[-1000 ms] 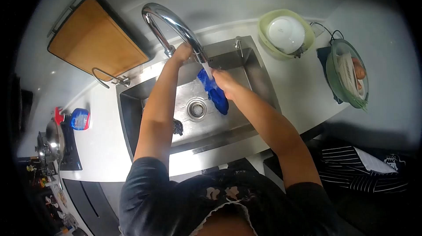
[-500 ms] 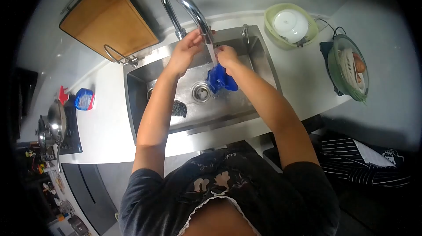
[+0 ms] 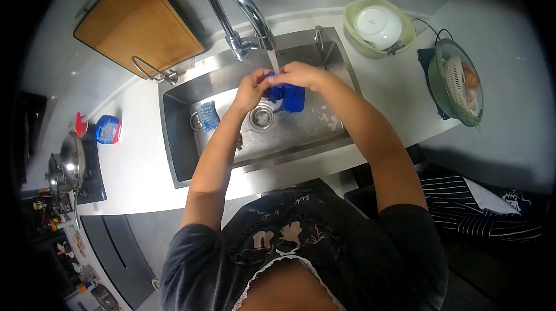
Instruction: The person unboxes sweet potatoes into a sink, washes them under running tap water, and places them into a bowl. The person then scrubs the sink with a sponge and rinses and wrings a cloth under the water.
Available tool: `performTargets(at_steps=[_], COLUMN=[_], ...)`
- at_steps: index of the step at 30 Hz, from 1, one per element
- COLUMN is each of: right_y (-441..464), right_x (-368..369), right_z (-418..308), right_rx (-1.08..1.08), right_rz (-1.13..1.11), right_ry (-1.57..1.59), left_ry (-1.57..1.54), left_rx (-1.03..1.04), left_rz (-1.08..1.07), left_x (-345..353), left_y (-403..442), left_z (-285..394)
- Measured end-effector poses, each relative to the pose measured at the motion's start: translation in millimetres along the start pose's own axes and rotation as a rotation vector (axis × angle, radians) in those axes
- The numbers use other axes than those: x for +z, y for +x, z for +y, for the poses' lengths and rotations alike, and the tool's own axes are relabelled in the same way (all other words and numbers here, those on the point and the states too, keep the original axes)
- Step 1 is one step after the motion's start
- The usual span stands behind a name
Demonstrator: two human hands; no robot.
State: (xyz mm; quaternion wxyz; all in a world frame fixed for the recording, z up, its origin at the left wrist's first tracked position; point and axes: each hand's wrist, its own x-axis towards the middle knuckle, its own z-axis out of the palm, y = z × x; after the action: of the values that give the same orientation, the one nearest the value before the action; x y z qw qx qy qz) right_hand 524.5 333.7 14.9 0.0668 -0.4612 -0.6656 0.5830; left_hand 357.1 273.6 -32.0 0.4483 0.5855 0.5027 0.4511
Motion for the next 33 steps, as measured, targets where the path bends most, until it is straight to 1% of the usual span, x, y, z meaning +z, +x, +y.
performTargets(at_steps=[1, 2, 3, 4, 5, 7, 8, 11, 12, 13, 15, 16, 18, 20, 23, 24, 26, 27, 29, 30, 33], right_y=[-0.2, 0.5, 2.0, -2.4, -5.0, -0.2, 3.4, 20.0, 22.6, 18.9, 6.9, 6.4, 5.4, 5.1, 6.0, 5.5, 2.0, 0.1, -10.2, -12.6, -7.3], right_x=[-1.9, -2.7, -5.3, -6.5, -6.6, -4.4, -2.9, 4.6, 3.8, 4.7, 9.3, 10.3, 13.6, 17.2, 16.7, 15.0, 11.9, 11.3, 10.4, 8.6, 5.7], right_z=[3.2, 5.2, 6.0, -3.2, -8.1, 0.2, 7.0, 22.0, 24.0, 21.5, 12.1, 13.5, 17.4, 22.5, 35.2, 39.2, 43.5, 45.7, 36.7, 32.5, 37.8], right_rx=[-0.001, -0.052, -0.053, -0.053, -0.053, -0.068, -0.072, -0.057, 0.008, 0.036, 0.087, 0.092, 0.103, 0.057, 0.025, 0.019, -0.001, -0.01, -0.028, -0.041, -0.082], right_rz=[-0.067, -0.023, 0.02, 0.065, 0.11, 0.09, 0.078, 0.209, 0.243, 0.249, 0.257, 0.252, 0.242, 0.223, 0.174, 0.152, 0.179, 0.194, 0.149, 0.124, 0.051], right_ry=[-0.069, -0.25, -0.32, -0.389, -0.458, -0.119, 0.049, 0.383, 0.42, 0.486, 0.622, 0.639, 0.676, 0.752, 0.796, 0.799, 0.773, 0.759, 0.821, 0.849, 0.853], left_ry=[-0.01, -0.02, -0.031, -0.055, -0.076, -0.122, -0.218, 0.026, -0.045, -0.073, -0.124, -0.108, -0.125, -0.141, 0.03, 0.032, 0.041, 0.053, 0.074, 0.25, 0.094], left_rx=[-0.008, -0.015, -0.022, -0.082, -0.071, -0.048, -0.064, -0.029, -0.1, -0.118, -0.151, -0.156, -0.092, -0.036, -0.155, -0.132, -0.084, -0.044, 0.033, -0.004, -0.14], left_rz=[0.029, 0.058, 0.089, 0.104, 0.149, 0.244, 0.3, 0.586, 0.571, 0.501, 0.366, 0.267, 0.255, 0.266, 0.113, 0.151, 0.221, 0.203, 0.167, 0.112, 0.153], left_x=[0.5, 1.1, 0.9, -0.3, 0.4, 5.9, 12.3, 37.5, 43.4, 49.9, 60.5, 61.2, 62.7, 61.6, 46.8, 43.2, 36.4, 38.9, 45.7, 44.7, 38.1], left_y=[0.3, 1.3, 2.3, 1.4, 4.0, 11.0, 10.0, -5.7, -13.1, -23.3, -39.2, -40.6, -40.3, -39.3, -39.3, -36.5, -28.0, -28.0, -28.3, -26.0, -23.0], left_z=[6.0, 12.2, 18.6, 27.7, 18.4, -19.8, -35.3, -85.1, -94.5, -90.4, -69.7, -58.1, -61.2, -45.7, -24.1, -27.4, -33.9, -36.8, -37.4, -50.1, -39.5])
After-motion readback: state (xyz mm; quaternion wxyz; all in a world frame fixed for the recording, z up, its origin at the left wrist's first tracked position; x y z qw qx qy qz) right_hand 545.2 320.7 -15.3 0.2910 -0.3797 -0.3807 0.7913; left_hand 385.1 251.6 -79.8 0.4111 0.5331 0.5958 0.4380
